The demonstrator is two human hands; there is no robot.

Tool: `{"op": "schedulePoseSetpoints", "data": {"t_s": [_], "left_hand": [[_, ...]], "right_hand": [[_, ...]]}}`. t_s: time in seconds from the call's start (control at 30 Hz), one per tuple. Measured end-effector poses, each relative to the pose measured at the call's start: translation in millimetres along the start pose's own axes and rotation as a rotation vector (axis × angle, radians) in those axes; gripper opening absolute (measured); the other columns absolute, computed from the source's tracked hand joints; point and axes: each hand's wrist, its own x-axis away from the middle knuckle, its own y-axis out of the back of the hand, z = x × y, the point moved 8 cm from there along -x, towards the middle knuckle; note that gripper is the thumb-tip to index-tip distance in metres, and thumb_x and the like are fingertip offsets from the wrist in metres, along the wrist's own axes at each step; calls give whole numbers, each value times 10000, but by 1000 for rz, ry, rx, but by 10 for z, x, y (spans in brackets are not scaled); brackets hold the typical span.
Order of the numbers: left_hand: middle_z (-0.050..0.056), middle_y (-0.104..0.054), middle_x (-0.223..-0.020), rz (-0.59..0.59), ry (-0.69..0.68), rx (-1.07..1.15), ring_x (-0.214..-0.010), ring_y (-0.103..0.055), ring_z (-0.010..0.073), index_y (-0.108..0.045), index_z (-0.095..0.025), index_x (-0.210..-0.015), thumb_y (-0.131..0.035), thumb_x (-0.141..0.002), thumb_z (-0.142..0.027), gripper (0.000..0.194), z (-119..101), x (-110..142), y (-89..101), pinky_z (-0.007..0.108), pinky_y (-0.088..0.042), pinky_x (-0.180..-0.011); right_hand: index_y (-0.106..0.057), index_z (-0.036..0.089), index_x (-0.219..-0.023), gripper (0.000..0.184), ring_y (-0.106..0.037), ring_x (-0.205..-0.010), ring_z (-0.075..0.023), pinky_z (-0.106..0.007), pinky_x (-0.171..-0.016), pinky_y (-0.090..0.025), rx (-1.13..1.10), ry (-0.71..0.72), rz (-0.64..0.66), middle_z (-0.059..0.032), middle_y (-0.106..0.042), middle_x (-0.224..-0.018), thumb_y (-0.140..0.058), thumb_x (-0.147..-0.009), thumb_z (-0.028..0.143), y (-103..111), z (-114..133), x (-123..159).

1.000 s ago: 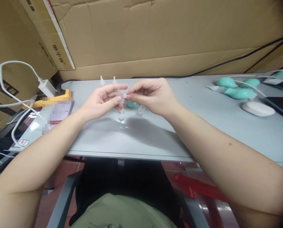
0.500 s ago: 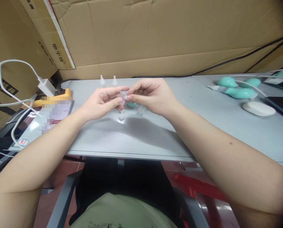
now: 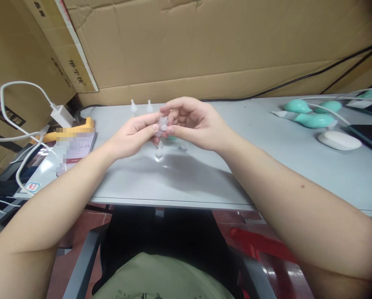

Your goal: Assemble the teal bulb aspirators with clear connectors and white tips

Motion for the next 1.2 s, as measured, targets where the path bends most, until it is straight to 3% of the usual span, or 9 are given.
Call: {"op": "schedulePoseSetpoints", "data": {"t_s": [0.1, 0.2, 0.27, 0.37, 0.47, 0.53, 1.03, 1.2], "left_hand": [[68, -742, -987, -4, 41, 82, -788, -697, 182, -798, -253, -1275, -775, -983, -525, 400, 96, -5, 18, 358, -655, -759], [51, -743, -980, -14, 114, 176, -749, -692, 161, -693, -281, -1487, -785, -961, -424, 554, 199, 8, 30, 316, -628, -678], [47, -747, -953, 17, 158, 200, -736, -696, 150, -680, -267, -1507, -777, -961, -404, 571, 209, 20, -4, 288, -611, -654], [64, -777, -952, 30, 132, 124, -678, -681, 126, -775, -215, -1344, -794, -970, -486, 462, 89, 32, -36, 266, -587, -621], [63, -777, -831, -97, 68, -86, -600, -632, 99, -838, -161, -1035, -849, -936, -562, 413, -70, 57, 42, 236, -526, -557], [56, -764, -754, -150, 57, -171, -578, -627, 98, -834, -152, -946, -877, -906, -583, 435, -127, 79, 75, 226, -506, -532], [4, -681, -597, -190, 5, -234, -511, -574, 112, -828, -202, -853, -865, -889, -535, 337, -154, 38, 101, 264, -465, -487], [76, -809, -832, -195, -3, -199, -564, -606, 107, -853, -173, -1029, -849, -891, -662, 508, -138, 52, 106, 263, -486, -515]], "right_hand": [[-778, 255, -1246, 392, -768, -915, -203, -363, -825, -657, 101, 84, 97, -37, -782, -1023, -860, -933, 475, -67, 47, 16], [-794, 255, -1195, 270, -754, -894, -196, -364, -804, -639, 209, 137, 95, -54, -800, -1076, -801, -983, 422, -79, 52, 29], [-791, 261, -1141, 190, -745, -850, -190, -372, -813, -630, 262, 155, 85, -42, -804, -1026, -772, -1007, 394, -79, 52, 36], [-777, 260, -1125, 155, -727, -828, -191, -374, -820, -612, 351, 199, 52, -31, -800, -966, -732, -1028, 371, -58, 99, 49], [-771, 249, -1121, 171, -720, -906, -219, -392, -861, -595, 503, 234, 25, -56, -804, -1030, -689, -1045, 379, -49, 168, 62], [-771, 244, -1102, 182, -724, -986, -247, -414, -911, -583, 588, 236, 30, -73, -808, -1084, -661, -1057, 381, -68, 191, 66], [-799, 256, -1075, 190, -722, -912, -231, -387, -851, -576, 680, 269, -28, -57, -812, -1018, -675, -1053, 398, -108, 221, 74], [-791, 266, -1116, 209, -726, -922, -242, -414, -884, -583, 675, 287, -18, -56, -818, -1062, -659, -1064, 419, 14, 254, 61]]}}
